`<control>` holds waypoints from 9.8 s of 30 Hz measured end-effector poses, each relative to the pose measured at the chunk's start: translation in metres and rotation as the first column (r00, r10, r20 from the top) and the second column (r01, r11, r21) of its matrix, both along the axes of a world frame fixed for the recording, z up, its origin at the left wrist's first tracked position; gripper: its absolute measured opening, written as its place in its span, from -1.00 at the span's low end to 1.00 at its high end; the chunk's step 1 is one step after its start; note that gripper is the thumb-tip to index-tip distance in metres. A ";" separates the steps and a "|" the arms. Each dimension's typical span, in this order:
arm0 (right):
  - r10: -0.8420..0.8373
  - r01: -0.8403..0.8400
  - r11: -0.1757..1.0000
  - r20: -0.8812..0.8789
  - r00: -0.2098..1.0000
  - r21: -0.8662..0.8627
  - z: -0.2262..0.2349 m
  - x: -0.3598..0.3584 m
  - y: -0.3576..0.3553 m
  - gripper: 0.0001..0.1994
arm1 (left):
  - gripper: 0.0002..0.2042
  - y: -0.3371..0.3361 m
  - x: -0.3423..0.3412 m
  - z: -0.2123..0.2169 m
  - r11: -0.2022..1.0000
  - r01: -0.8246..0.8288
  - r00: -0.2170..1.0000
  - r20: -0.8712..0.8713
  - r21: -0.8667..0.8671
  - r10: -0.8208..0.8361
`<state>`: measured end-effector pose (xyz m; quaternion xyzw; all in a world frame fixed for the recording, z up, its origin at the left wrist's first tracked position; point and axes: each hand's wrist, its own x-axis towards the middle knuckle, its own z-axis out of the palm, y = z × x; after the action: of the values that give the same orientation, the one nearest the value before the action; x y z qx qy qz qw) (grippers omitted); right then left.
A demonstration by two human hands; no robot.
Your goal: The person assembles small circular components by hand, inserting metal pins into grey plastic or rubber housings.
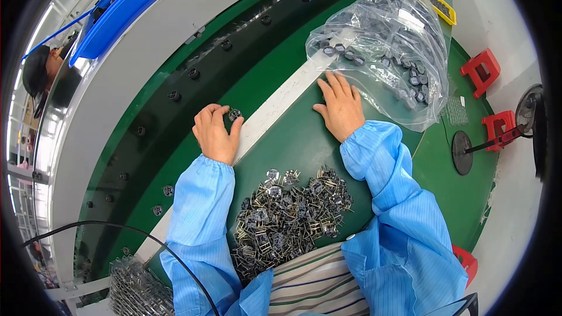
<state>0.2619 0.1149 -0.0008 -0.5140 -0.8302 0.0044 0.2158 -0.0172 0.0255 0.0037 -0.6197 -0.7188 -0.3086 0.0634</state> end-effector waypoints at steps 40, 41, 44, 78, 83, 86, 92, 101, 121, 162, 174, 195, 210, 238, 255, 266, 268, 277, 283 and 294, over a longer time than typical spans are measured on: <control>0.770 -0.908 0.349 -0.481 0.420 -0.234 0.016 -0.016 -0.037 -0.83 | -0.59 -0.014 0.046 0.000 0.884 0.468 0.862 0.221 0.005 -0.457; 0.664 -0.877 0.377 -0.574 0.479 -0.297 0.017 -0.013 -0.034 -0.84 | -0.59 -0.015 0.045 -0.002 0.884 0.468 0.861 0.221 0.006 -0.457; 0.507 -0.787 0.501 -0.615 0.604 -0.359 0.015 -0.006 -0.025 -0.85 | -0.63 -0.015 0.048 0.002 0.841 0.541 0.821 0.226 -0.017 -0.524; 0.557 -0.540 0.830 -0.241 0.794 0.141 0.022 -0.030 -0.035 -0.82 | -0.65 -0.015 0.051 -0.003 0.833 0.552 0.816 0.241 -0.050 -0.526; 0.524 -0.516 0.851 -0.237 0.818 0.099 0.019 -0.032 -0.037 -0.82 | -0.65 -0.017 0.050 -0.004 0.834 0.547 0.812 0.291 -0.074 -0.506; 0.490 -0.543 0.838 -0.369 0.790 -0.050 0.018 -0.027 -0.034 -0.83 | -0.65 -0.016 0.051 -0.001 0.833 0.551 0.801 0.309 -0.047 -0.512; 0.552 -0.767 0.594 -0.571 0.608 -0.243 0.020 -0.007 -0.017 -0.74 | -0.71 -0.010 0.041 -0.004 0.888 0.453 0.688 0.602 0.080 -0.406; 0.728 -0.889 0.390 -0.511 0.457 -0.240 0.013 -0.013 -0.020 -0.84 | -0.74 0.004 -0.025 -0.001 0.984 0.052 0.945 0.326 -0.168 0.006; 0.580 -0.644 0.763 -0.385 0.718 -0.051 0.010 -0.009 -0.013 -0.83 | -0.70 -0.014 0.043 0.022 0.778 0.628 0.557 0.718 -0.034 -0.418; 0.532 -0.572 0.820 -0.393 0.750 0.017 0.015 -0.031 -0.027 -0.85 | -0.34 -0.018 0.057 -0.003 0.864 0.502 0.775 0.467 -0.047 -0.425; 0.349 -0.294 0.928 -0.259 0.901 0.228 0.021 -0.020 -0.015 -0.61 | -0.46 -0.002 0.034 -0.004 0.942 0.329 0.815 0.482 0.072 -0.321; 0.745 -0.795 0.596 -0.452 0.491 0.118 0.008 -0.034 -0.026 -0.80 | -0.56 -0.010 0.039 -0.001 0.822 0.569 0.788 0.278 0.015 -0.550; 0.682 -0.849 0.492 -0.522 0.512 -0.191 0.017 -0.019 -0.034 -0.82 | -0.55 -0.012 0.046 0.008 0.858 0.509 0.802 0.327 0.061 -0.499; 0.553 -0.624 0.776 -0.375 0.744 -0.093 0.012 -0.005 -0.010 -0.80 | -0.66 -0.013 0.044 0.000 0.830 0.557 0.804 0.278 -0.042 -0.525; 0.408 -0.592 0.788 -0.579 0.706 -0.168 0.011 -0.029 -0.031 -0.89 | -0.63 -0.013 0.045 -0.002 0.806 0.591 0.789 0.245 -0.048 -0.564; 0.583 -0.656 0.754 -0.495 0.644 0.034 0.005 -0.031 -0.027 -0.80 | -0.65 -0.012 0.043 -0.001 0.799 0.596 0.785 0.262 -0.072 -0.562; 0.594 -0.644 0.763 -0.461 0.660 0.062 0.005 -0.034 -0.030 -0.81 | -0.67 -0.012 0.043 -0.003 0.807 0.586 0.788 0.284 -0.074 -0.547; 0.464 -0.582 0.812 -0.544 0.699 -0.056 0.015 -0.037 -0.039 -0.80 | -0.69 -0.011 0.039 -0.005 0.805 0.593 0.774 0.302 -0.039 -0.556; 0.608 -0.689 0.719 -0.558 0.565 0.086 0.021 -0.034 -0.042 -0.74 | -0.72 0.007 0.004 0.001 0.942 0.331 0.798 0.518 0.049 -0.307; 0.577 -0.644 0.765 -0.470 0.668 0.023 0.017 -0.029 -0.031 -0.86 | -0.53 -0.001 -0.012 0.034 0.999 0.044 0.999 -0.002 0.023 -0.044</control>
<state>0.2330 0.0841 0.0158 -0.2042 -0.8779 0.2557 0.3496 -0.0290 0.0244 0.0380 -0.6349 -0.7012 -0.3178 0.0641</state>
